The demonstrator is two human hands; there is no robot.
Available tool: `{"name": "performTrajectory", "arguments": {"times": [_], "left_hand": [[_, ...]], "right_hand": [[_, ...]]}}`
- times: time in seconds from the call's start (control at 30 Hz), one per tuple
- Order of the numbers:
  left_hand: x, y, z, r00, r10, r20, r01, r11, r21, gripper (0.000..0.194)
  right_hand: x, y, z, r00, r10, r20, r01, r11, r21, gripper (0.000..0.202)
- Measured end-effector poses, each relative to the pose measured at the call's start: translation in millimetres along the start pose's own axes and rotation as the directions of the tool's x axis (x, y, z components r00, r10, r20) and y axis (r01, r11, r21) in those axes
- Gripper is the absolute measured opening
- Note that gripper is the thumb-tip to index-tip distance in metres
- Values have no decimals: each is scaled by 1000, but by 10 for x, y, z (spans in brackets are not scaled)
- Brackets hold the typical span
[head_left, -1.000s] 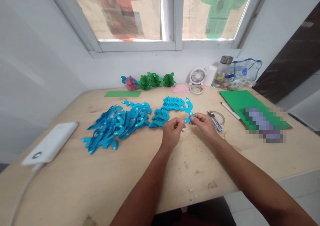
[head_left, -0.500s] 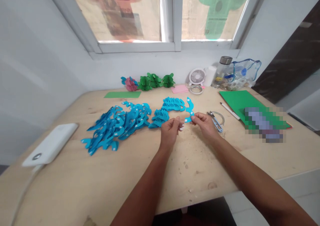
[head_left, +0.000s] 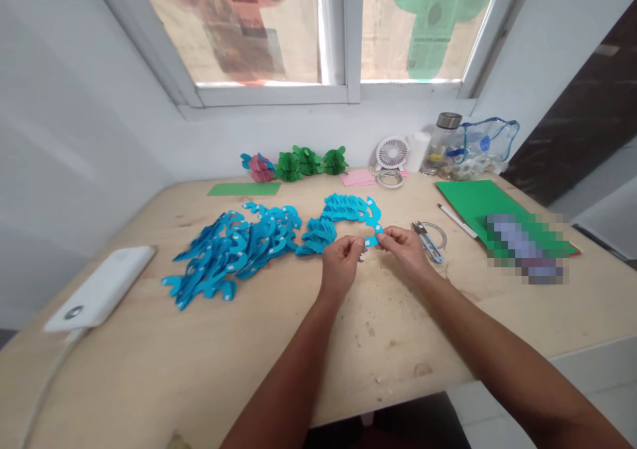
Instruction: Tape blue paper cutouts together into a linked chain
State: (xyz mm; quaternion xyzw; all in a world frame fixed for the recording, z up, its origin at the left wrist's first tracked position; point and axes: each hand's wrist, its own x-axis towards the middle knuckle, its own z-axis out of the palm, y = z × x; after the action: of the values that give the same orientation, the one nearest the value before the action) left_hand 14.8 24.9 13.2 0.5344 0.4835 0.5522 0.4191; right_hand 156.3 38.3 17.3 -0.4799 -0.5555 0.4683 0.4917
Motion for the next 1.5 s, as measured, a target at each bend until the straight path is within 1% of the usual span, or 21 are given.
{"name": "performTrajectory", "arguments": {"times": [0.1,0.23,0.33,0.53,0.63,0.8,0.9,0.97,1.03,1.13,1.2,1.23,1.3,1.37,1.5], "left_hand": [[8,-45,10,1000,-17,-12,17,999,-50,21],[15,-79,20,996,-65,-56,58,991,-121,18],[15,-67,16,990,-106,-91,91,982,-163,19],[31,-57,5,985,-153,-80,128,959,-255,29],[32,-55,4,984,-154,-94,124,956,-267,28],[36,-65,1,983,-139,-124,112,972,-205,27],[47,-91,2,985,-99,-138,78,986,-148,27],[47,-98,5,988,-64,-143,49,993,-108,27],[37,-86,8,988,-32,-151,24,998,-56,26],[13,-46,10,985,4,-173,0,1000,24,22],[2,-22,8,982,16,-187,-7,999,49,17],[0,-15,7,981,21,-193,-11,999,52,15],[0,-14,4,979,29,-201,-21,999,41,12],[4,-24,2,981,28,-193,-29,1000,2,11],[10,-46,0,986,12,-168,-23,998,-65,13]], "right_hand": [[4,11,3,1000,2,-11,-2,1000,8,31],[2,25,7,1000,3,-10,-3,1000,18,30],[-4,48,12,1000,4,21,-4,1000,10,29],[-26,105,31,991,21,133,-22,1000,3,32],[-34,121,46,987,26,157,-20,999,-39,34],[-37,142,61,992,-57,109,77,978,-194,32],[-45,147,65,985,-146,88,167,937,-306,28],[-56,139,66,969,-231,85,245,887,-392,24],[-69,125,67,943,-319,97,325,814,-482,22],[-90,103,73,892,-427,148,423,674,-605,21],[-104,90,80,865,-467,184,461,596,-657,20],[-112,83,84,857,-475,199,472,571,-671,19],[-126,68,92,852,-474,222,484,550,-681,17],[-139,50,95,853,-466,235,488,551,-677,17],[-148,14,82,865,-443,236,483,607,-631,22]]}}
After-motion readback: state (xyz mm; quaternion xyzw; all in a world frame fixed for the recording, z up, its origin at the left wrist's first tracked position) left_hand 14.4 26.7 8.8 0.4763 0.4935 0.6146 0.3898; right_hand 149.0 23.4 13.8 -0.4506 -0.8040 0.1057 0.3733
